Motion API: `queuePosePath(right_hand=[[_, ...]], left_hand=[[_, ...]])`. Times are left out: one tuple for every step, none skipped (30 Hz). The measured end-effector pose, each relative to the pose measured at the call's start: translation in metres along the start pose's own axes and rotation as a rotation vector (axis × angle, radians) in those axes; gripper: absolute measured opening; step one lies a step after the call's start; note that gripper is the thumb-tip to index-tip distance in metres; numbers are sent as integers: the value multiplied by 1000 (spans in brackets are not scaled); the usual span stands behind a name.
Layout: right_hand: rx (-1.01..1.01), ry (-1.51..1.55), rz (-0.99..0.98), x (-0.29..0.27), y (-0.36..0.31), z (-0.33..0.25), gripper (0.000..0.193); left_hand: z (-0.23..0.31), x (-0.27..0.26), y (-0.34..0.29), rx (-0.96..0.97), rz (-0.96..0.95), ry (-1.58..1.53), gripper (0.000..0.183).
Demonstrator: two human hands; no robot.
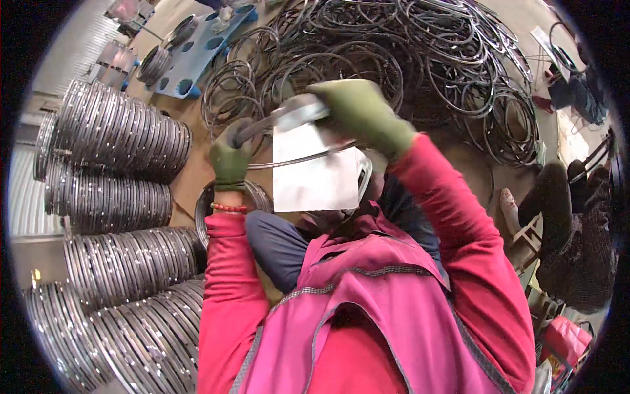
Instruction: The recorder is cleaning and polishing large metal rings using a cloth and a wire brush while sitting in a workshop.
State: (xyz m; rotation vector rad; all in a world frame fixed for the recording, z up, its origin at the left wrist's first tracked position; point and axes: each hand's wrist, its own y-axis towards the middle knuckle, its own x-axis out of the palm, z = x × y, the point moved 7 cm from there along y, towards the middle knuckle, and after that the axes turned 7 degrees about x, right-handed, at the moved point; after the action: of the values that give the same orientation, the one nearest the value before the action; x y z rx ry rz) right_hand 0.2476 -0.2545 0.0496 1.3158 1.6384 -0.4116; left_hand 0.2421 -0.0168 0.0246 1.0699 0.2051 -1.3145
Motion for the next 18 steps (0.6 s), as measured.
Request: queuePosePath(right_hand=[[12,55,28,-13,-7,10,44],[-12,141,44,-12,-18,34,53],[20,272,51,-1,-31,64,53],[90,365,9,5,-34,80,50],[123,439,22,0,-34,82,48],[110,277,39,-2,-31,80,48],[97,112,57,-5,-27,76,48],[85,18,51,-11,-21,44,46],[11,-65,46,-10,-16,16,42],[-81,-178,55,-13,-13,-12,26],[-62,-286,5,-9,-8,-30,19],[-80,-287,39,-10,-7,-36,19],[-100,-287,73,-11,-7,-40,19],[-102,-214,61,-11,-7,-33,20],[-92,-163,51,-14,-11,-19,28],[-60,-34,67,-13,-17,14,38],[24,94,46,-14,-25,44,48],[72,283,20,0,-35,69,50]], left_hand=[[-9,-22,-6,46,65,-83,24],[-14,-16,-5,44,74,-83,24],[-17,-9,-4,42,51,-86,24],[-18,-7,-7,31,25,-77,25],[-5,-3,-3,38,16,-27,24],[6,1,-1,40,14,-30,24],[14,7,0,-3,-23,29,24],[17,5,0,-50,-55,106,24],[35,4,2,104,-42,146,22],[50,10,4,95,-94,183,22],[60,18,6,88,-145,219,21],[58,24,6,98,-107,183,20],[53,23,4,96,-102,184,20],[51,18,3,94,-116,165,21],[46,16,3,94,-129,139,22],[33,8,1,90,-90,89,23],[8,1,-5,18,-79,-15,22],[-10,0,-7,-50,-70,-124,22]])
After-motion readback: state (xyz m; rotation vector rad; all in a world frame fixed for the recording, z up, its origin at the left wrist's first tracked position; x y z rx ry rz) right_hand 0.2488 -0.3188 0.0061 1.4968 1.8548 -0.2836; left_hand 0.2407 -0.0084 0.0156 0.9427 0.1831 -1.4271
